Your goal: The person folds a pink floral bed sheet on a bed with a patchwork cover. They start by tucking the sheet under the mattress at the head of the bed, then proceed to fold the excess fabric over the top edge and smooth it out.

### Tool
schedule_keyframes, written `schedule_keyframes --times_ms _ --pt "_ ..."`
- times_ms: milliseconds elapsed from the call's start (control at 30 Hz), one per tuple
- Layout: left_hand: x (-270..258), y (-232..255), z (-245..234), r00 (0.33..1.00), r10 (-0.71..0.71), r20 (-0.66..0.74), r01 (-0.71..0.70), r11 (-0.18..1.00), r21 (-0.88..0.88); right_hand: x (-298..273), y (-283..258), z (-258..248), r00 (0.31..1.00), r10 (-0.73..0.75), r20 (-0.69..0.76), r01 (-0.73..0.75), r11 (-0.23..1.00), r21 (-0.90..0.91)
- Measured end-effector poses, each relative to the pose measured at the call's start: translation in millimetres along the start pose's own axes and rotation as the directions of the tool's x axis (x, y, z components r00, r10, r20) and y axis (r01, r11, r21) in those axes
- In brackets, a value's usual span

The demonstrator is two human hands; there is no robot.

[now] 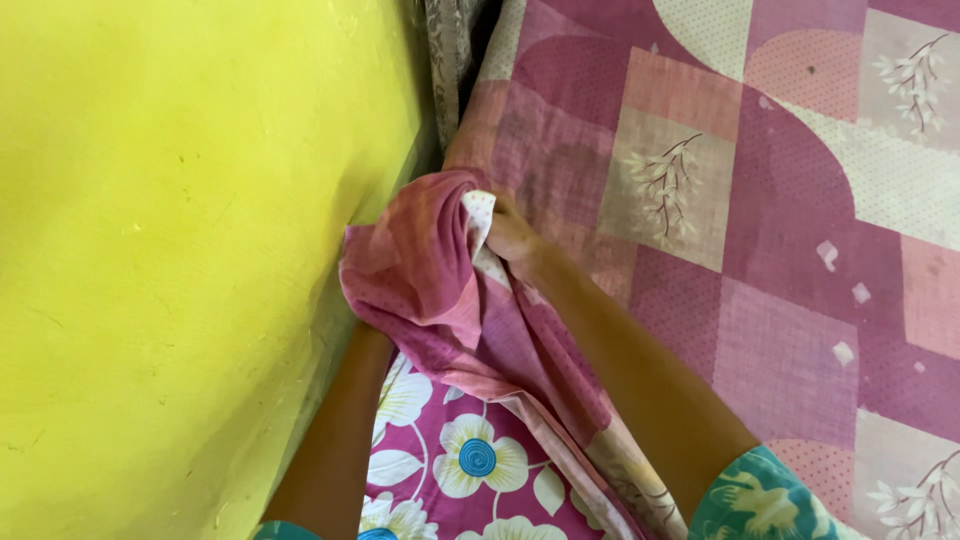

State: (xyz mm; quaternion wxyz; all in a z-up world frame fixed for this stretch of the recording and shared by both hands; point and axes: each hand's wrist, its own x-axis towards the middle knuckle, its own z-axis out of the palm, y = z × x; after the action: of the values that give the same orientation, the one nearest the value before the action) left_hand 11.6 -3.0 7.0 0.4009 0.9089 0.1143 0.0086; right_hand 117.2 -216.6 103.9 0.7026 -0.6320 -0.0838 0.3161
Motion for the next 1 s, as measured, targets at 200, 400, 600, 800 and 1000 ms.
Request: schedule_keyframes --times_ms 200,400,600,800,1000 --pt "18.7 31.9 -24.7 0.997 0.047 0.066 -0.047 0.999 0.003 16.2 -3.7 -25.8 0.950 -0.076 0.302 0.106 0.991 -0.084" --pt "53.7 86.2 -69.8 0.952 0.061 0.299 -0.091 0.992 0.088 -10.5 -38.3 -25.9 0.927 0.084 0.366 0.091 0.896 -0.436" --pt "35.3 133.8 -85.8 0.949 0.051 0.311 -0.125 0.967 0.223 -36.7 -74.9 -19.4 0.913 0.390 0.121 -0.085 0.471 -0.878" --pt "21.8 136.3 -81.2 0.981 -0.087 0.174 0.041 0.967 0.250 -35.6 -70.6 -8.8 0.977 0.211 -0.031 -0.091 0.278 -0.956" --pt "27.6 100.9 -62.4 0.999 0.018 0.044 -0.022 0.996 0.089 -30.2 -58.0 15.4 0.887 -0.303 0.348 0.460 0.530 -0.712"
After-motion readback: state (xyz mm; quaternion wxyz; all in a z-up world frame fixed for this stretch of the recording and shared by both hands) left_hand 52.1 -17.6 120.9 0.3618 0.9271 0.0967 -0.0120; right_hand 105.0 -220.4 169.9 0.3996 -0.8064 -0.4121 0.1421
